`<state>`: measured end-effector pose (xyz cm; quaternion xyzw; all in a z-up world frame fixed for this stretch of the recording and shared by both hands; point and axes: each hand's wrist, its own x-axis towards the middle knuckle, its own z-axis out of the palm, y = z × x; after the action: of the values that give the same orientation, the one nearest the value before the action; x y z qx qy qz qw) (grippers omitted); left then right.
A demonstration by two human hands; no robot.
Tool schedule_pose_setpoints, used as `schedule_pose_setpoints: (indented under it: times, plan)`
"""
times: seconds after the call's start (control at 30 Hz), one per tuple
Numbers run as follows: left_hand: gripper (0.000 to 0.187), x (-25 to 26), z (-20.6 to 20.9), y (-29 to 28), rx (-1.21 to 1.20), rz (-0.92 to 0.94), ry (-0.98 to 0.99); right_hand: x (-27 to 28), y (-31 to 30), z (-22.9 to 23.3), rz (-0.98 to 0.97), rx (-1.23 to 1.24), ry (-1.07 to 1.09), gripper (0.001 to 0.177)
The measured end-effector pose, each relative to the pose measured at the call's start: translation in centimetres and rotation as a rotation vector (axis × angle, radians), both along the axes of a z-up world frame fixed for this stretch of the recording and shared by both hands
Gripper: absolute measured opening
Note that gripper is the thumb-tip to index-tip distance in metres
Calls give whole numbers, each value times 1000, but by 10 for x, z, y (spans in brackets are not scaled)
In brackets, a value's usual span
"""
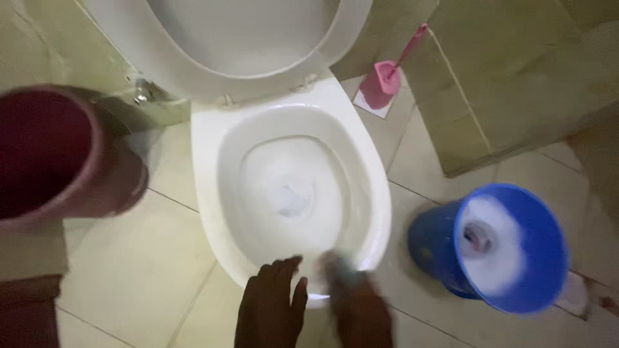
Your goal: The person scrubs the interior and exterior of a toilet bowl using a brush dipped in a bucket of soapy water. They then pour liquid from a plastic bottle onto the toilet rim and continue scrubbing with the brush.
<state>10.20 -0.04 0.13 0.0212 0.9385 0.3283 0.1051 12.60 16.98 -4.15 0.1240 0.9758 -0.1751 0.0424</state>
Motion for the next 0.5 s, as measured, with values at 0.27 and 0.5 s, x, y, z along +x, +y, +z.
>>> schedule_pose_setpoints:
  times: [0.27, 0.5]
  plan:
    - [53, 51, -16, 0, 323, 297, -193, 19, -68, 22, 255, -325, -20, 56]
    - [80, 27, -15, -19, 116, 424, -276, -6, -88, 36, 343, -522, -43, 77]
